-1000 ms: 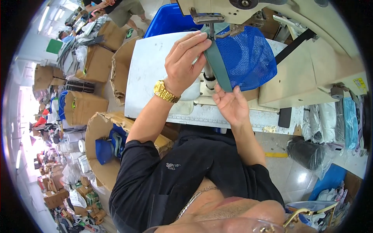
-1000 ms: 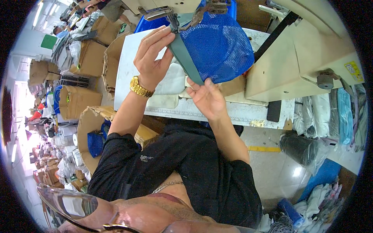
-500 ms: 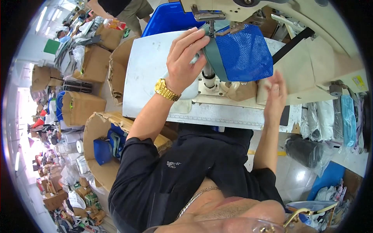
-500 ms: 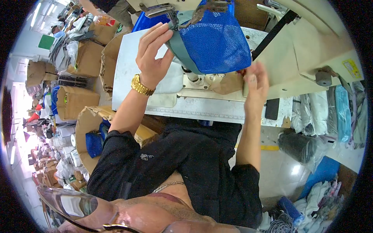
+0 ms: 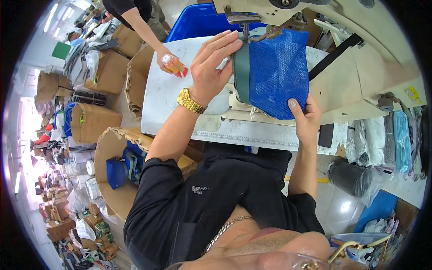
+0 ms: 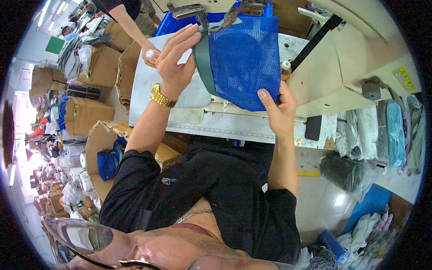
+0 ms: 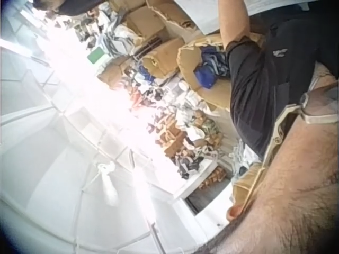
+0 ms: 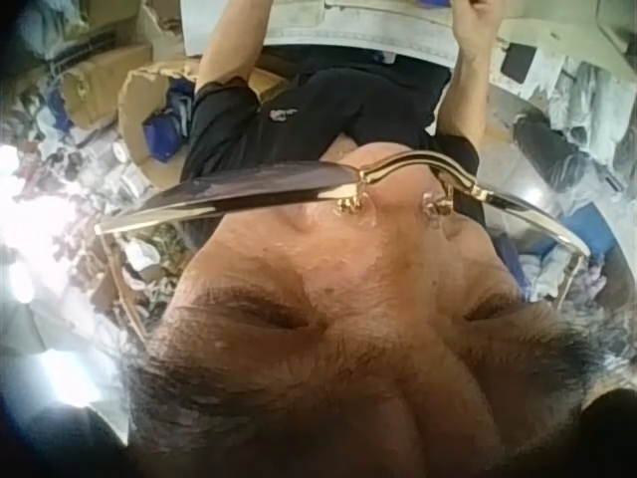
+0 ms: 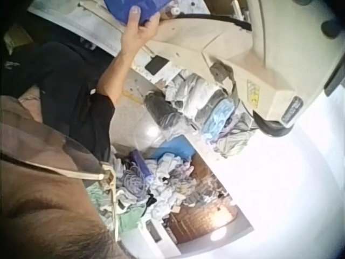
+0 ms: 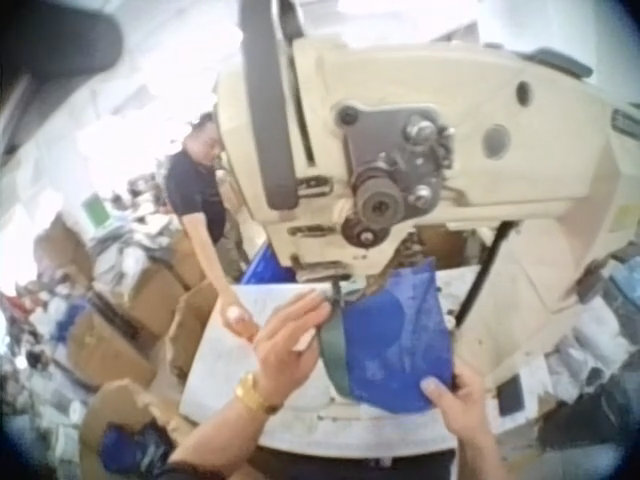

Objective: Sewing mesh and leather components together using an industrial sewing machine.

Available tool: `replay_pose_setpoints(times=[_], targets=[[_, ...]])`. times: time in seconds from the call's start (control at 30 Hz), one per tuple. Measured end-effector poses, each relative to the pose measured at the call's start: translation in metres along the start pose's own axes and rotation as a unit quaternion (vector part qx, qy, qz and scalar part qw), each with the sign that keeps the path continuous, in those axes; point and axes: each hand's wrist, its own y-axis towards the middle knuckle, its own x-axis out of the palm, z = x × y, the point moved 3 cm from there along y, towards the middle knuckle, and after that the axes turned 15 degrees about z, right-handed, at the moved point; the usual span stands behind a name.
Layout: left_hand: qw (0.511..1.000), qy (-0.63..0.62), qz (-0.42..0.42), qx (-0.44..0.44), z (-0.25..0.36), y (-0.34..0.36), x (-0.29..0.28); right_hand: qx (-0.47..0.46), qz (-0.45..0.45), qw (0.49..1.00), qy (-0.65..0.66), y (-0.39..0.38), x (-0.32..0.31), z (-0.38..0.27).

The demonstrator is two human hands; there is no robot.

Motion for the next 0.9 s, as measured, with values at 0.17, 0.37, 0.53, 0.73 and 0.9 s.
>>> replay_pose_setpoints(times=[0.17, 0.37, 0.53, 0.73, 0.9], targets=[[1.0, 0.011, 0.004, 0.007, 0.007, -0.003, 0.001, -0.002, 0.004, 1.0, 0.011, -0.009, 0.004, -0.004], [1.0, 0.017, 0.006, -0.002, 0.0, -0.006, -0.001, 0.0, 0.001, 1.0, 0.006, -0.013, 0.01, 0.003], [0.998, -0.02, 0.061, -0.01, 0.009, 0.001, 0.006, -0.017, 0.034, 0.999, -0.023, -0.013, 0.004, -0.003], [0.993, 0.005, 0.12, -0.008, 0.002, -0.009, 0.017, -0.015, 0.042, 0.999, -0.021, -0.011, 0.0, -0.001], [0.993, -0.008, 0.116, -0.017, 0.001, -0.012, 0.017, -0.005, 0.043, 0.999, -0.011, -0.011, 0.002, -0.005]])
